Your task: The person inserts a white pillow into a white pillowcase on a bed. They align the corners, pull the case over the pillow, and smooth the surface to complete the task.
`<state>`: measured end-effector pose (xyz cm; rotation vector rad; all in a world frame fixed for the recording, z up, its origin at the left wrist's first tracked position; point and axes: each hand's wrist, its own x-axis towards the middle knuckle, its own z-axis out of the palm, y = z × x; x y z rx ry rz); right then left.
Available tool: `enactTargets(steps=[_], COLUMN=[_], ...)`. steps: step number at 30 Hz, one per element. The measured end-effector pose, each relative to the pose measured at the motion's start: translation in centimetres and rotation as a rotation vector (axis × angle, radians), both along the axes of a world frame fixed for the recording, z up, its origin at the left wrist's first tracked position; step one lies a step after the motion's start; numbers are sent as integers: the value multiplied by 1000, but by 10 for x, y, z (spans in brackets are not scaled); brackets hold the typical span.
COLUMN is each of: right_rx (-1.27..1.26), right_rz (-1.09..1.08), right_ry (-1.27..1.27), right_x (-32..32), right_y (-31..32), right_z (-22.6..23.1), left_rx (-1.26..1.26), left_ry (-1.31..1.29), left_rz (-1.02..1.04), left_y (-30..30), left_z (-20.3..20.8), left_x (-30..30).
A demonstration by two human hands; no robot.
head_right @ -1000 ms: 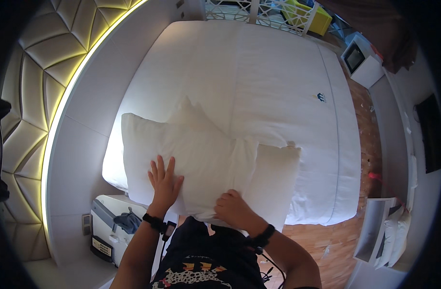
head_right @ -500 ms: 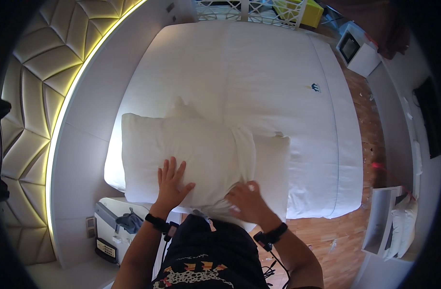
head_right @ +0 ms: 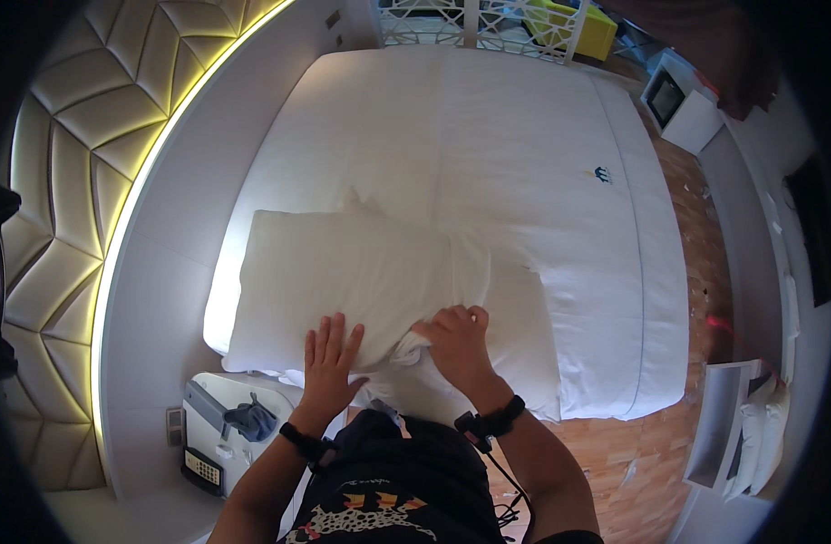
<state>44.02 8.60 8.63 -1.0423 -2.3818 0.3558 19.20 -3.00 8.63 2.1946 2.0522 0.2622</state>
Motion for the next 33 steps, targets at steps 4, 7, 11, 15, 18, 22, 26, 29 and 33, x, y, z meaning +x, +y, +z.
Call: enactTargets(steps=[4, 7, 11, 15, 18, 22, 26, 29, 33], right_rx=[-60, 71, 33, -171, -145, -54, -28, 55, -56], right_rz=[30, 95, 142, 54, -71, -209, -242, -240, -223], right_ry=[-54, -275, -279, -306, -312, -359, -250, -170, -110], right_x=[8, 7, 8, 50, 87, 85, 40, 24, 39], right_y=[12, -2, -23, -33, -42, -43, -47, -42, -41], right_z=[10, -3, 0, -12, -17, -18, -4, -1, -8], left_rx=[205, 318, 344, 384, 354, 429, 461, 539, 478], left_ry=[96, 94, 12, -44, -103, -213, -211, -218, -209], left_rz=[-10, -22, -6, 28, -22, -30, -36, -55, -80], left_y=[36, 62, 83, 108, 114, 127, 152, 162, 164], left_z=[-29, -43, -37, -12, 14, 19, 43, 55, 63], left_x=[-11, -18, -21, -29, -19, -6, 1, 7, -4])
